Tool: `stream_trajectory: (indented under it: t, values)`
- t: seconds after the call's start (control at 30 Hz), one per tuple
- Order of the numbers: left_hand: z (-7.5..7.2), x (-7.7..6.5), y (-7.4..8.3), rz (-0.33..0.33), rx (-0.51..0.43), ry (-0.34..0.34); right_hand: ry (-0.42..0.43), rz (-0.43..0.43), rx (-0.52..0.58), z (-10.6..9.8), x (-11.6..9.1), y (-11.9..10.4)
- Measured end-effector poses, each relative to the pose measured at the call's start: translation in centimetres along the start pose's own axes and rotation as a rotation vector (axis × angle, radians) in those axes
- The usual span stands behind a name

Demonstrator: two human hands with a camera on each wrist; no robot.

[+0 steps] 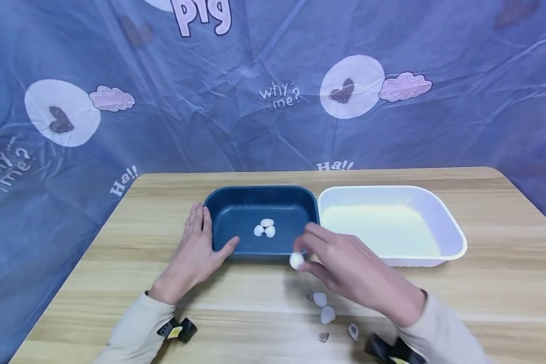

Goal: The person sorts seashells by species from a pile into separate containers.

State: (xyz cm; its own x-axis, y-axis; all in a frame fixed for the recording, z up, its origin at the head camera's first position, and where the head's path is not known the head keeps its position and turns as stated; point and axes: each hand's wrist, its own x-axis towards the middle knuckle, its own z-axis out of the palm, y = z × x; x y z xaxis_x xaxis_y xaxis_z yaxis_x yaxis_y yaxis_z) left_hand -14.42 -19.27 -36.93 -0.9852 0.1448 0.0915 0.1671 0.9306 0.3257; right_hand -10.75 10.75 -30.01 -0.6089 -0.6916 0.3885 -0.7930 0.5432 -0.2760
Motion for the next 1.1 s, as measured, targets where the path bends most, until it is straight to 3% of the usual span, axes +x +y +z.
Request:
stream_trajectory:
  t: [0.23, 0.33, 0.5, 0.7, 1.1]
  values:
    - [0.6, -0.4, -0.2, -0.020, -0.018, -0.023, -0.111, 0.240, -0.073, 3.7, 5.3, 1.6]
    - [0.6, -0.4, -0.2, -0.016, -0.008, -0.014, -0.166, 0.368, -0.080, 5.4, 6.5, 2.6]
    - [0.5, -0.4, -0.1, -0.008, 0.004, -0.006, -0.226, 0.494, -0.140, 7.1, 7.6, 4.0]
    - [0.7, -0.2, 0.1, -0.001, 0.005, 0.007, -0.260, 0.564, -0.219, 8.3, 8.0, 5.0]
    - [0.3, 0.1, -0.2, 0.008, 0.016, 0.016, -0.211, 0.545, -0.224, 8.9, 8.5, 5.5]
